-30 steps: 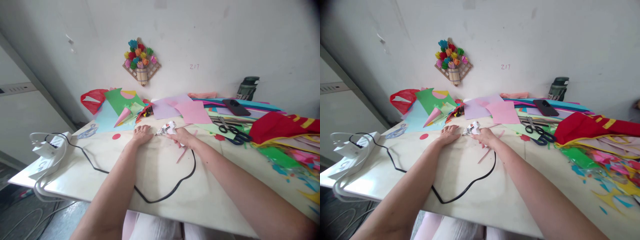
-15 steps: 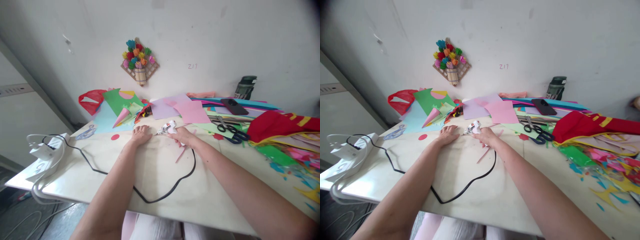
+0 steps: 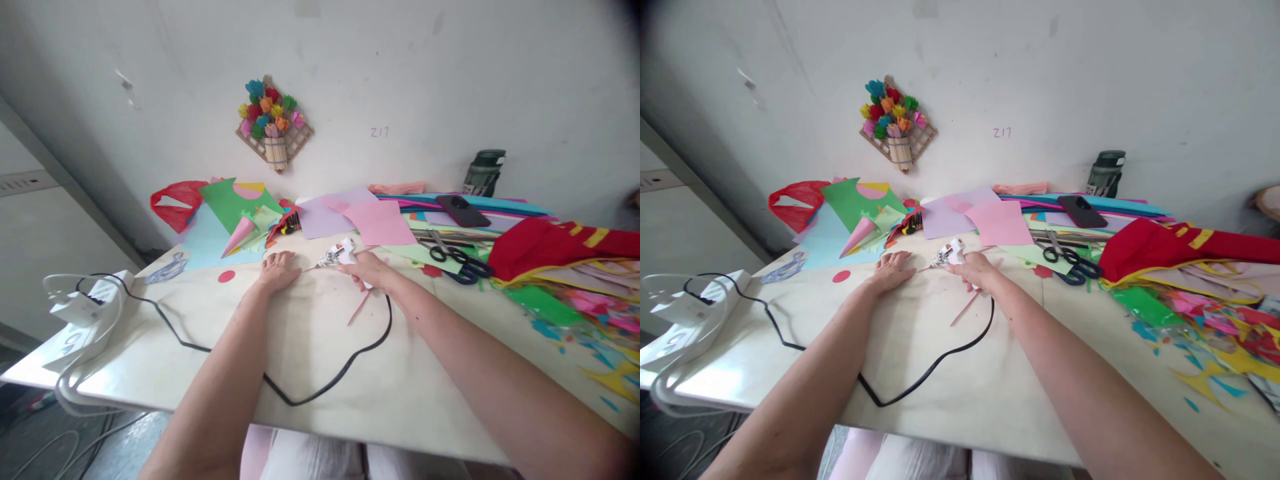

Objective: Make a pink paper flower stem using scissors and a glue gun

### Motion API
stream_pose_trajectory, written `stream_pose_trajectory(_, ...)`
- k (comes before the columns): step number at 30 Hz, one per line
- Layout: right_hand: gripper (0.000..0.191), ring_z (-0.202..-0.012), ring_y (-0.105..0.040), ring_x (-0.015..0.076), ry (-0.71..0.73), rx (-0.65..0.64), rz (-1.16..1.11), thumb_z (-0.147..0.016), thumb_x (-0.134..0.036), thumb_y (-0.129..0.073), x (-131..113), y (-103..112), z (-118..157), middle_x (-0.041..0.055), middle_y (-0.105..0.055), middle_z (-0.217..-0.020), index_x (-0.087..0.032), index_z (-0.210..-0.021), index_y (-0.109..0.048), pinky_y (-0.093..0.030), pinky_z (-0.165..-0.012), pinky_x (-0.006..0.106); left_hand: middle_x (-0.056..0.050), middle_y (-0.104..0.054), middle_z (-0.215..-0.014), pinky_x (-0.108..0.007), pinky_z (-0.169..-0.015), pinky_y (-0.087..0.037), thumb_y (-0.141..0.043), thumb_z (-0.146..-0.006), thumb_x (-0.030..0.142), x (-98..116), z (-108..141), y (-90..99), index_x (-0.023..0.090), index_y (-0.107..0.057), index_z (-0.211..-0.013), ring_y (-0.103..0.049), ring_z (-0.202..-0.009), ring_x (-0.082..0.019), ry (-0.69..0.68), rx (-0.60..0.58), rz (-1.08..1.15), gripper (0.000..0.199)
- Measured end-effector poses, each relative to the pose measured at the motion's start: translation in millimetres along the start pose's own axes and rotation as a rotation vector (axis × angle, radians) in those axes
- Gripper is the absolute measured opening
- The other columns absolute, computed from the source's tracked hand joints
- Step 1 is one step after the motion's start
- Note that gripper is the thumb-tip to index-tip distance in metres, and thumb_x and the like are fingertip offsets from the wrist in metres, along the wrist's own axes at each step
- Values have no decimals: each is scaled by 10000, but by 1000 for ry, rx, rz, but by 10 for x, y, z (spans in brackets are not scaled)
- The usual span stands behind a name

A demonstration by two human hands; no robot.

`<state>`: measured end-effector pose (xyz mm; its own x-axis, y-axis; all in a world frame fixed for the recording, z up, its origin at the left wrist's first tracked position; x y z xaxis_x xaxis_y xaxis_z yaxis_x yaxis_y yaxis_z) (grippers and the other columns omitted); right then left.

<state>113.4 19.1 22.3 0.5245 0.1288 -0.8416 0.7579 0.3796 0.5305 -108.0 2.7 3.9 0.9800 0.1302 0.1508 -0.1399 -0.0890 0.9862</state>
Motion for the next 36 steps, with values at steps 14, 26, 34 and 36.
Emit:
stream_pose_trajectory(14, 264, -301, -431, 72, -23, 48, -30, -665, -378, -597, 18, 107, 38, -29, -467, -421, -130, -644, -508, -359, -353, 190, 14, -288, -1339, -405, -996, -146, -341, -695, 511, -2, 2, 6, 263, -312, -1246, -141, -1232, -254, 1, -3, 29, 604)
stream_pose_trajectory(26, 308, -322, -437, 66, -93, 55, -60, -658, -426, -602, 120, 168, 19, -26, -494, -453, -144, -697, -484, -305, -336, 179, 4, -286, -1341, -416, -990, -156, -333, -699, 514, 6, 3, 5, 264, -311, -1246, -145, -1233, -261, -3, -5, 15, 603)
stream_pose_trajectory(34, 324, -338, -428, 57, -105, 84, -74, -636, -428, -627, 112, 206, 51, -30, -484, -436, -143, -685, -480, -301, -354, 170, 3, -282, -1346, -413, -989, -161, -331, -705, 510, 11, 10, 7, 264, -312, -1246, -138, -1239, -263, -1, -10, 7, 595)
stream_pose_trajectory(36, 317, -336, -429, 58, -96, 85, -75, -641, -421, -623, 118, 219, 50, -28, -484, -440, -142, -685, -479, -305, -357, 173, 4, -279, -1348, -412, -987, -166, -330, -705, 509, 16, 16, 14, 262, -310, -1247, -137, -1240, -263, 0, -15, 7, 596)
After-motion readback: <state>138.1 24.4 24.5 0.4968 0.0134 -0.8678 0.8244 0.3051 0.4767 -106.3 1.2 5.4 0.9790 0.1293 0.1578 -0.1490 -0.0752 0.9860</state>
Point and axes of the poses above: each hand's wrist, its own z-axis away from the middle knuckle, its own y-axis out of the back of the hand, x = y × z, the point moved 4 cm from there along -z, towards the middle knuckle
